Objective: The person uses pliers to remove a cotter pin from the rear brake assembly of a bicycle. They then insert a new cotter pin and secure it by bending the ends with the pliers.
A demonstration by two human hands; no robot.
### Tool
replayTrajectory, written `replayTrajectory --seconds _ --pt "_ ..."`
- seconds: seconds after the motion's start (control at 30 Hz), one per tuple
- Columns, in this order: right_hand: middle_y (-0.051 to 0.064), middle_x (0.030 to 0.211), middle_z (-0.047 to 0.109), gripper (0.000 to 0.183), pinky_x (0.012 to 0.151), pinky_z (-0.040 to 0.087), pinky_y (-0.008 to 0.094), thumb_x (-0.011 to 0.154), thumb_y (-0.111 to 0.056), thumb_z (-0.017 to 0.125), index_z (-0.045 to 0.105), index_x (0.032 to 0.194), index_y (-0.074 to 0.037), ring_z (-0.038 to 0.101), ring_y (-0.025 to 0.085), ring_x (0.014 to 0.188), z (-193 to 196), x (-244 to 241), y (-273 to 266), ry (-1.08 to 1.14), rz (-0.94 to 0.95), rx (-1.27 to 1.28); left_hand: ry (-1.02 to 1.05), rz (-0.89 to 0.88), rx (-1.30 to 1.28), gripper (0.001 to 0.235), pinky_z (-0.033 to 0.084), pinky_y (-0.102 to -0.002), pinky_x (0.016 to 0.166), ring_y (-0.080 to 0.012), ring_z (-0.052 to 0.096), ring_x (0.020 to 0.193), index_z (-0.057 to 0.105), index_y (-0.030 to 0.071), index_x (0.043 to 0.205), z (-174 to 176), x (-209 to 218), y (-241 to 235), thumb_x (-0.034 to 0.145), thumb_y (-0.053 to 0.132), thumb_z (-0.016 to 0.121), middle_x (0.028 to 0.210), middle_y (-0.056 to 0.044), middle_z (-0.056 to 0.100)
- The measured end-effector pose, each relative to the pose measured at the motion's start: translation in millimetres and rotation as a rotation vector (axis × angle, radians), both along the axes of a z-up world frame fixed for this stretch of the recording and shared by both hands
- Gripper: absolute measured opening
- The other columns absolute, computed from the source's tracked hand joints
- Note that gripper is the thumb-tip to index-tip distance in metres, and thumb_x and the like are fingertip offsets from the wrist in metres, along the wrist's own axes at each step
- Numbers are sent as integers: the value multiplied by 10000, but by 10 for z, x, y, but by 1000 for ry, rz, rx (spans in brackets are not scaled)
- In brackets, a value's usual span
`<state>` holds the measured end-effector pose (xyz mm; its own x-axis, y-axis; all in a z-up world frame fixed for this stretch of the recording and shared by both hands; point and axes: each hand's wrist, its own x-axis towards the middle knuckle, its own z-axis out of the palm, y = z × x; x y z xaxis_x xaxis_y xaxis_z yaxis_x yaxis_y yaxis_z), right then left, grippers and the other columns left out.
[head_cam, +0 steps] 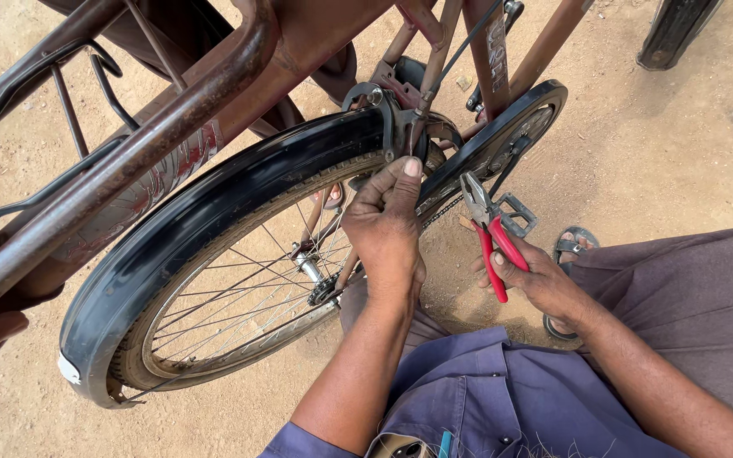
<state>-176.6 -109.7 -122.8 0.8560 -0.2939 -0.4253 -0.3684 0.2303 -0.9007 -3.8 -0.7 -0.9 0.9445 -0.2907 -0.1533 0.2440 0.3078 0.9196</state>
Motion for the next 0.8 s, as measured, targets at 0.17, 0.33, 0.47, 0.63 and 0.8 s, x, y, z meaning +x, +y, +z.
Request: replayTrajectory --seconds 0.17,0.33,0.47,0.63,0.8 --pt "183 1203 722 832 925 574 422 915 -556 574 377 1559 -66 723 227 1007 239 -84 -20 -144 56 152 -222 -56 198 279 478 -213 776 -62 581 797 775 -49 1147 -42 -53 97 937 135 787 874 -34 677" --pt "304 1260 663 837 952 548 492 984 -437 642 276 1606 -13 709 344 1041 651 -183 -47 -451 240 735 -559 -227 344 246 508 -238 838 -51 625 843 763 10 1144 -31 78 216 970 182 736 943 -36 749" --pt "304 1260 638 824 936 557 523 1025 -417 617 223 1652 -56 696 354 1051 870 -70 104 -492 326 965 -589 -321 507 361 506 -279 687 -102 564 686 744 59 1268 -130 116 237 929 178 780 862 -77 682" --pt "295 1240 637 786 898 587 545 1046 -437 575 238 1644 -55 697 350 1048 1020 171 244 -487 306 1085 -799 -335 439 458 556 -291 823 -133 656 849 655 62 1397 -270 142 284 946 107 719 978 -81 689" --pt "230 1114 648 758 802 612 505 1006 -458 532 289 1582 -29 703 296 956 1017 235 259 -439 275 1169 -952 -347 366 466 541 -326 909 -173 668 961 620 30 1402 -333 185 336 953 102 723 1045 -105 686"
